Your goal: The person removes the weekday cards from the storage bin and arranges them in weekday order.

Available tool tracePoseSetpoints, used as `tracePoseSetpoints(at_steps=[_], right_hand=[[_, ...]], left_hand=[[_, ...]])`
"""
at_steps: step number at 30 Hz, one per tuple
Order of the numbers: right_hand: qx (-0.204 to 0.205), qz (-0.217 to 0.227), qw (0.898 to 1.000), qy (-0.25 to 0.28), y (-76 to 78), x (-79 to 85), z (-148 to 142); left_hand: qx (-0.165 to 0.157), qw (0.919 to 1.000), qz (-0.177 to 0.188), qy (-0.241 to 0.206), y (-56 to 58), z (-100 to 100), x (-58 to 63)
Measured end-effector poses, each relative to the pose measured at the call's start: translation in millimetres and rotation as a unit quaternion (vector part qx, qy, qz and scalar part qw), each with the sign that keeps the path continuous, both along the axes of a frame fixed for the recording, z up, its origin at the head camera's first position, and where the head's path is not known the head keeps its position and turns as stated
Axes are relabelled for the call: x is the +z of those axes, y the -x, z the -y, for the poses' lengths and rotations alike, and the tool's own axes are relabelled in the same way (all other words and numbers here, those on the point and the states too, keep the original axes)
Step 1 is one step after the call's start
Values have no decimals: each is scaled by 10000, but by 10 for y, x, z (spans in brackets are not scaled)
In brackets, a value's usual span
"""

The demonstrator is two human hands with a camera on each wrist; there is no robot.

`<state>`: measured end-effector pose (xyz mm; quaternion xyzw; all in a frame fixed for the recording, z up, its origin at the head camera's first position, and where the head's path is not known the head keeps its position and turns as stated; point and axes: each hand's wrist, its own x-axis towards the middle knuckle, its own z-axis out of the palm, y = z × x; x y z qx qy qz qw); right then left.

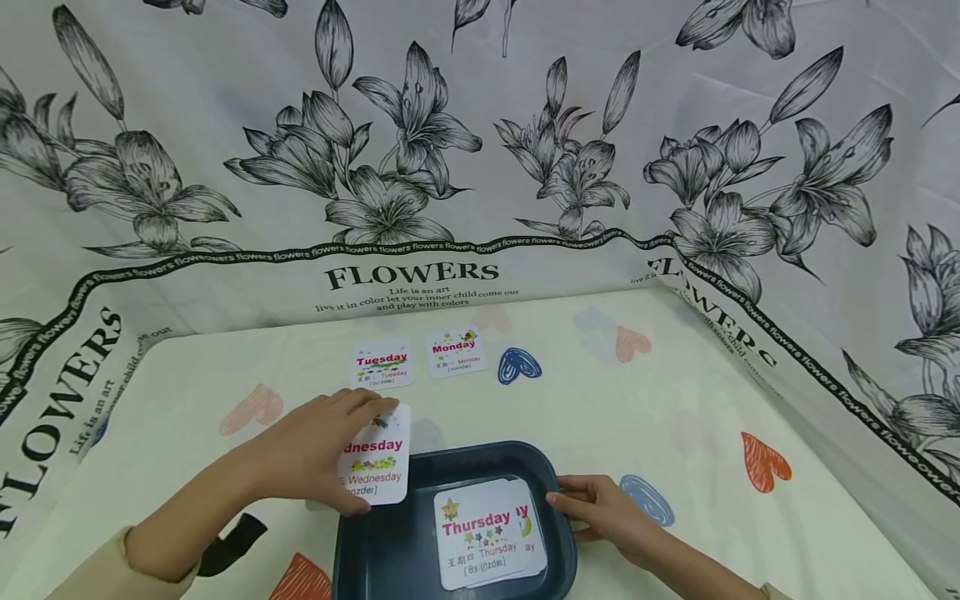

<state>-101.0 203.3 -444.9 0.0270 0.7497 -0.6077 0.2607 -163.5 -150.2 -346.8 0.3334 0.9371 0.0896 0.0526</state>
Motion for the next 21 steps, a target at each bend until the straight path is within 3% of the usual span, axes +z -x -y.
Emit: tracePoseSetpoints(at_steps=[9,21], right_hand=[[-26,8,10000,-19,2,-10,3],[-41,-5,10000,-55,-1,-1,9]], left_hand=[[174,9992,-314,146,217,374,-43],[363,9990,-216,119,391,700,-162]])
